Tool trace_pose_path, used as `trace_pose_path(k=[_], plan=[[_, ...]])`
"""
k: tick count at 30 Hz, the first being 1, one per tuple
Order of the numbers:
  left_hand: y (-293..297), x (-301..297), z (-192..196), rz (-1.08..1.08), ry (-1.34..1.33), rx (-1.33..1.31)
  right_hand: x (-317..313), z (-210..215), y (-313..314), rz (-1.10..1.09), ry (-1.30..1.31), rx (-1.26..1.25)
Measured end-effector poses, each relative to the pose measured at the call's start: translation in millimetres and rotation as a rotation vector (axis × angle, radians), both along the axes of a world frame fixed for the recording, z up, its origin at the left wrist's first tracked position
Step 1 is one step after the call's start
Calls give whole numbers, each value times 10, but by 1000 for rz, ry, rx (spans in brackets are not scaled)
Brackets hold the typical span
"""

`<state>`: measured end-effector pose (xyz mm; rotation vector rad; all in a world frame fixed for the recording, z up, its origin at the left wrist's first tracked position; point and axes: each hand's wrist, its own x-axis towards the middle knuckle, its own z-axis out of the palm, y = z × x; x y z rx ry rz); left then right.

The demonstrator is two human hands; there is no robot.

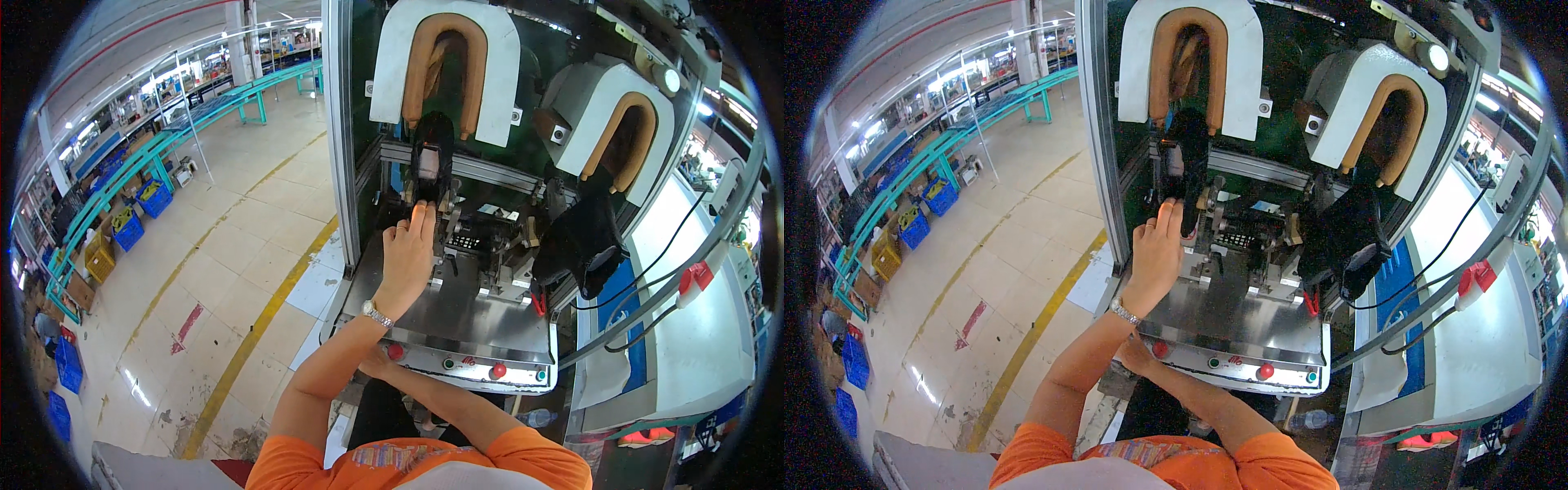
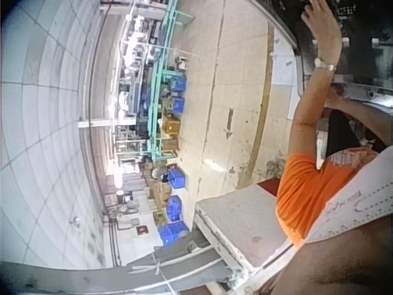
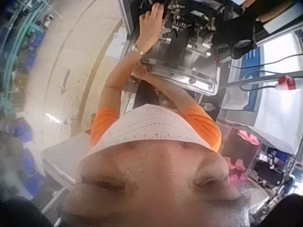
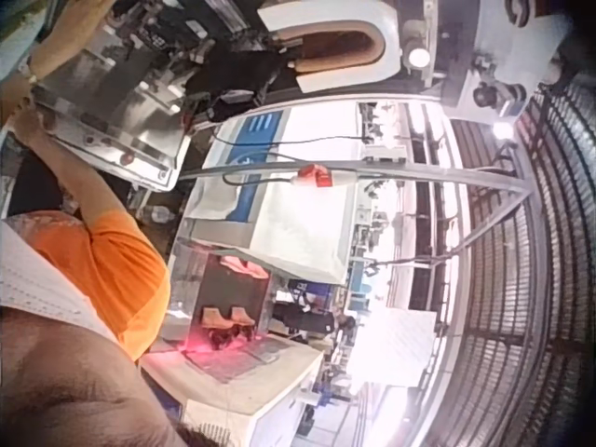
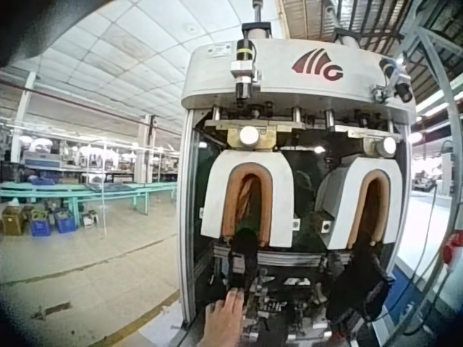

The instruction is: The person places black shoe uppers into a molding machine, presses a button to activate the machine, and then removes the processed shoes. The person repeats this cycle multiple times, handling the shoes one at a time and placing them on a nearby surface after processing.

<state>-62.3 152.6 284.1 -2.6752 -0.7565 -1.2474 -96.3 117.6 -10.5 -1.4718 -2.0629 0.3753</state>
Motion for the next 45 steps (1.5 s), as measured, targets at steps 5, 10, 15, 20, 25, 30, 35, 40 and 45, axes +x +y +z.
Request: trace_pose_path(k=[5, 10, 15, 20, 25, 30, 35, 40, 45], plan=[[-5, -10, 31, -72, -31, -34, 26, -114, 103, -15, -44, -56], [-25, 47, 16, -97, -77, -58, 56, -59, 57, -112, 51, 44], [-13, -82, 69, -72, -37, -63, 140, 401, -391, -233, 102, 5], [-14, -76, 69, -89, -21, -89, 567, 668, -874, -281, 389, 143], [-44, -104, 104, -76, -23, -94, 1005, 1423, -1537, -449, 507, 222], [-64, -36, 78, -76, -41, -102, 1414, 1992, -2209, -725, 311, 459], [-69, -78, 59, -71, -77, -110, 1677, 2400, -2540, -883, 272, 739], [-79, -133, 104, -77, -53, -116, 1862, 2831, -2647, -1012, 104, 932], [-189, -159, 94, -162, -140, -147, 2049, 3334, -2654, -986, 35, 1053]])
